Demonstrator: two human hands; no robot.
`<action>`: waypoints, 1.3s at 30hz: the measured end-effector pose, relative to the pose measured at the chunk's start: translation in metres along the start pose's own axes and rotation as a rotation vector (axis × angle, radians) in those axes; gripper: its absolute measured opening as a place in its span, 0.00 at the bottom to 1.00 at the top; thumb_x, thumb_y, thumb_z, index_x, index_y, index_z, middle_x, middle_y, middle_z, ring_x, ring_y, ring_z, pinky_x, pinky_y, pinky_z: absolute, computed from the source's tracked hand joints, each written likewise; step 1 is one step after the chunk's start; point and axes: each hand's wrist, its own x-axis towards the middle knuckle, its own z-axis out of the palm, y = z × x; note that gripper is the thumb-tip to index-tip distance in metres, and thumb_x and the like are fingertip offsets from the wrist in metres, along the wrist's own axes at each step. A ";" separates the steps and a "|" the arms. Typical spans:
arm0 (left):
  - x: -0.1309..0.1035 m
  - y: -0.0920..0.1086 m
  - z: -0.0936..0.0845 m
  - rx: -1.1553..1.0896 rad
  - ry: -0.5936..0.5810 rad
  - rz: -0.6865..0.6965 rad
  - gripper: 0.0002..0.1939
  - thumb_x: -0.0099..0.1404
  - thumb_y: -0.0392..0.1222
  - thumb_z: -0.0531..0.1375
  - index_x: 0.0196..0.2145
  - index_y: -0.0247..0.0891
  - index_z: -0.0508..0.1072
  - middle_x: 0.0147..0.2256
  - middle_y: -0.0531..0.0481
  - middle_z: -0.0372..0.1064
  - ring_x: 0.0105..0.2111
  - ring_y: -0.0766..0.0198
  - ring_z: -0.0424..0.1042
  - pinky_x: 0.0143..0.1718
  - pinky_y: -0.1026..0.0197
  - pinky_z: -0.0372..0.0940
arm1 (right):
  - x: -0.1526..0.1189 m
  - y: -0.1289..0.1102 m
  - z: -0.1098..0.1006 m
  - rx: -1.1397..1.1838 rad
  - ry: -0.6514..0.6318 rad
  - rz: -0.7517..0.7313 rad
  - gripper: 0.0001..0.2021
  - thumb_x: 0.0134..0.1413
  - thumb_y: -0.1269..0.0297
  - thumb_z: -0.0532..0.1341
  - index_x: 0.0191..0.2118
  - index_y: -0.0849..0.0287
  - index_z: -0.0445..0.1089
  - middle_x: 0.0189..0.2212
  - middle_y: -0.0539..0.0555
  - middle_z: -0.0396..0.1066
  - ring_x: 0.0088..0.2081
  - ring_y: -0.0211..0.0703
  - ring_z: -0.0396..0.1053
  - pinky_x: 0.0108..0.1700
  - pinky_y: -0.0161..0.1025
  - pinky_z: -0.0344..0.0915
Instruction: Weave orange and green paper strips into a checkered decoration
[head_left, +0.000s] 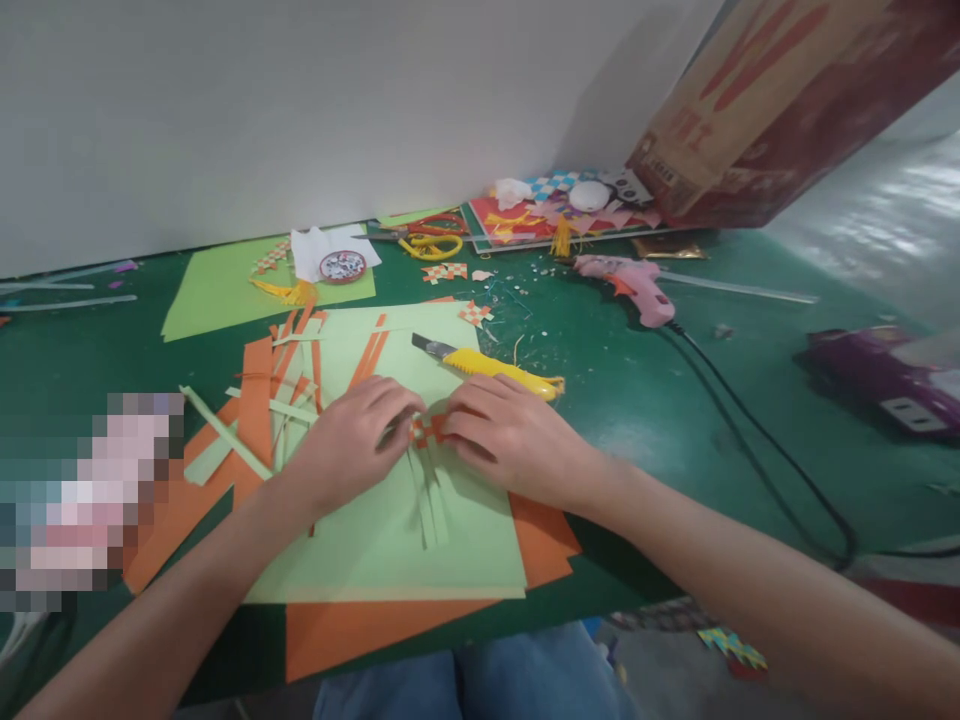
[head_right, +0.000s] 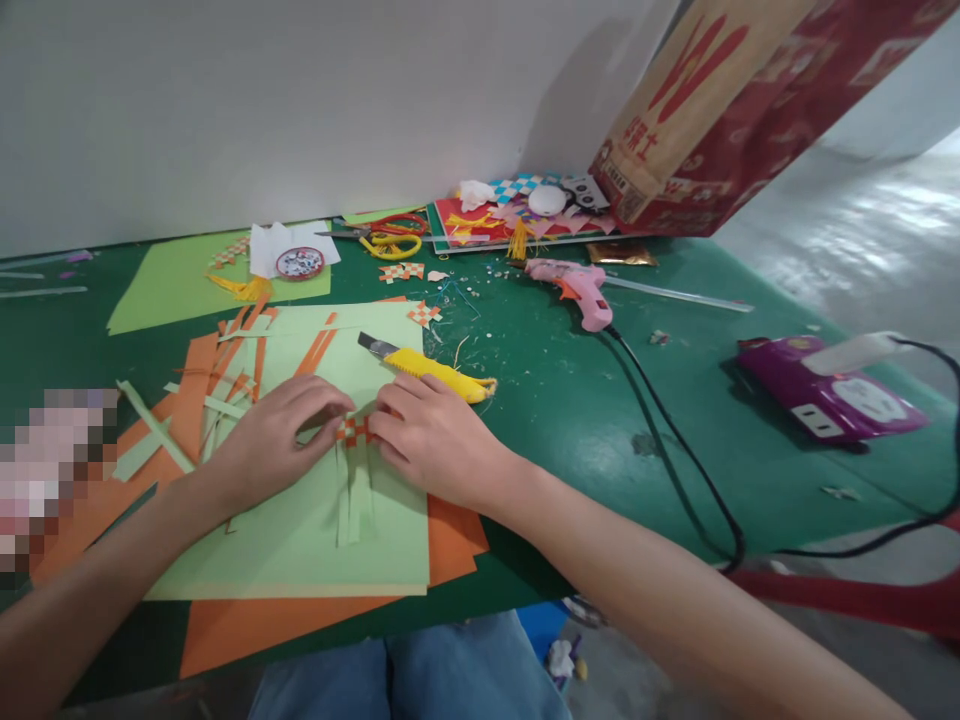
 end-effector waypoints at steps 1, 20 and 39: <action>0.002 -0.002 -0.001 -0.026 -0.034 0.001 0.06 0.64 0.32 0.50 0.35 0.36 0.67 0.34 0.48 0.68 0.37 0.62 0.66 0.38 0.60 0.63 | 0.000 0.000 0.001 0.000 0.001 0.000 0.09 0.58 0.70 0.54 0.30 0.61 0.70 0.31 0.55 0.69 0.35 0.42 0.63 0.37 0.39 0.57; 0.021 -0.012 -0.009 0.069 -0.293 0.131 0.12 0.58 0.31 0.49 0.36 0.38 0.70 0.33 0.49 0.65 0.34 0.62 0.66 0.32 0.61 0.60 | -0.002 0.001 0.003 0.045 0.026 0.000 0.08 0.57 0.71 0.55 0.30 0.64 0.70 0.31 0.55 0.70 0.35 0.43 0.65 0.39 0.39 0.59; 0.016 -0.015 -0.003 0.038 -0.196 0.158 0.11 0.58 0.30 0.50 0.35 0.38 0.71 0.33 0.50 0.67 0.33 0.63 0.67 0.32 0.63 0.60 | -0.001 0.000 -0.001 -0.049 0.019 -0.140 0.12 0.58 0.73 0.53 0.27 0.60 0.69 0.27 0.53 0.68 0.30 0.38 0.59 0.34 0.37 0.53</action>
